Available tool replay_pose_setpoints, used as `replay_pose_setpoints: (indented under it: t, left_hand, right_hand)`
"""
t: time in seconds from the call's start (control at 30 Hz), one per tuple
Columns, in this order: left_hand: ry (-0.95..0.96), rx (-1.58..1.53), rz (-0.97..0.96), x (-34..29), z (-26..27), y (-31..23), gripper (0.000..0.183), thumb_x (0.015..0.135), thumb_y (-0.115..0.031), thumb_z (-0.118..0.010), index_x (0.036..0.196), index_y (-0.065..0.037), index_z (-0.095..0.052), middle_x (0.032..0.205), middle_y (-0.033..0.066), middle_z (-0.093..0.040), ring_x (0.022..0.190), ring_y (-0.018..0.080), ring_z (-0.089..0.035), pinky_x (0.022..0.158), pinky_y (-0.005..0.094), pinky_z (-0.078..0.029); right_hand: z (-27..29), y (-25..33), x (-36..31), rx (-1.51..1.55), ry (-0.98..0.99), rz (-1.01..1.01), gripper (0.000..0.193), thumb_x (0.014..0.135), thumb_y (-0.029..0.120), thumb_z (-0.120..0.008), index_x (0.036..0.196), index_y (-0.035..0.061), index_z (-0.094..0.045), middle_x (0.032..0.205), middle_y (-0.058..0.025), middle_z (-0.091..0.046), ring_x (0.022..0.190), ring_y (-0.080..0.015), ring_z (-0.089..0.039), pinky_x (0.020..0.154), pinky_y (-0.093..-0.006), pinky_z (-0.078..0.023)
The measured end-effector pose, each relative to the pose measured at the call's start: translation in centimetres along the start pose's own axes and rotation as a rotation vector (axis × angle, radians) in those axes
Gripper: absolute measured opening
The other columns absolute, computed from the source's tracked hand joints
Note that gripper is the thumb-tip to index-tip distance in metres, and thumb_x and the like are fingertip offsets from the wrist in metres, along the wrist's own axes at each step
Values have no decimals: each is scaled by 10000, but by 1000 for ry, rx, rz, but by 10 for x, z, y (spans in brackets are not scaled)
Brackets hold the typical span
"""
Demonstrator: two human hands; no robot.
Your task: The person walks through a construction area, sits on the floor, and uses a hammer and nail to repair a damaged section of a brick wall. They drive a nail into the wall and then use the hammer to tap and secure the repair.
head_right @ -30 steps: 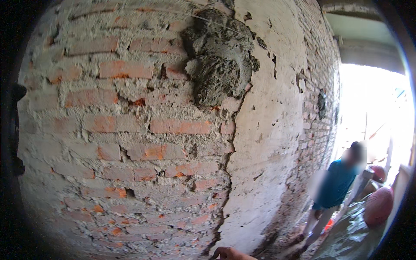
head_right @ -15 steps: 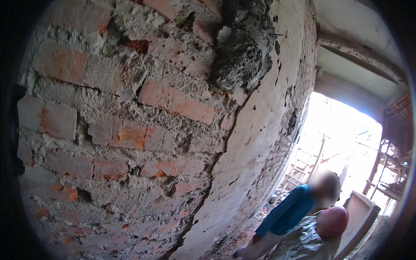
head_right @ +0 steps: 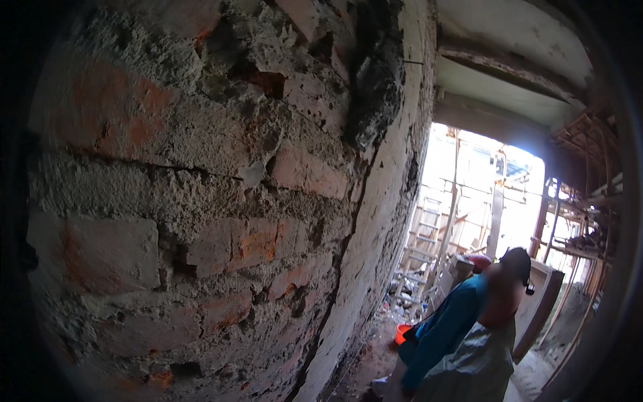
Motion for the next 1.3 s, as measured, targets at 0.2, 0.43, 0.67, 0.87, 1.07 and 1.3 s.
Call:
replay_pose_setpoints:
  t: [0.2, 0.43, 0.67, 0.87, 1.07, 1.3]
  left_hand:
    - [150, -159, 89, -8, -6, 25, 287, 965, -211, -580, 1195, -44, -539, 773, 35, -554, 666, 135, -543, 573, 256, -454]
    - [330, -365, 306, -68, -8, 57, 292, 965, -214, -579, 1199, -43, -538, 775, 37, -554, 668, 136, -543, 574, 256, -453]
    - [376, -511, 479, -124, 16, 59, 298, 966, -217, -578, 1203, -42, -536, 776, 38, -553, 670, 137, -542, 576, 256, -452]
    - [358, -541, 567, -146, 22, 55, 302, 967, -219, -577, 1207, -41, -535, 778, 40, -553, 672, 137, -542, 577, 256, -452]
    - [342, -553, 589, -158, 22, 63, 307, 967, -222, -576, 1211, -40, -533, 779, 41, -552, 673, 138, -541, 578, 256, -451]
    - [324, -585, 553, -157, 19, 26, 312, 968, -225, -575, 1215, -38, -532, 780, 42, -552, 675, 139, -541, 580, 256, -451]
  right_hand:
    - [-74, -47, -8, 62, -6, 24, 182, 924, 127, -607, 1067, 13, -596, 929, -77, -612, 854, -158, -600, 753, -319, -517]
    - [-195, -129, -42, 186, 87, 66, 154, 927, 96, -586, 1052, 7, -592, 925, -80, -610, 835, -171, -620, 727, -326, -533]
    - [-246, -162, -52, 272, -35, -168, 157, 868, 51, -578, 1014, 3, -609, 875, -76, -637, 763, -168, -649, 643, -313, -548]
    - [-251, -185, -69, 295, -151, -364, 151, 879, 77, -582, 1008, 20, -639, 859, -62, -650, 737, -161, -644, 629, -295, -546]
    - [-229, -201, -77, 438, -408, -270, 121, 874, 86, -606, 981, 38, -637, 827, -34, -626, 714, -141, -619, 610, -293, -553]
    - [-95, -85, -100, 695, -799, 85, 367, 879, 45, -635, 1234, -39, -596, 820, -75, -680, 686, -137, -647, 633, -291, -551]
Point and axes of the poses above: each hand's wrist, its own x-axis towards the middle knuckle, its own z-axis out of the back of the hand, y = z × x, the point moved 9 cm from there along x, towards the middle knuckle
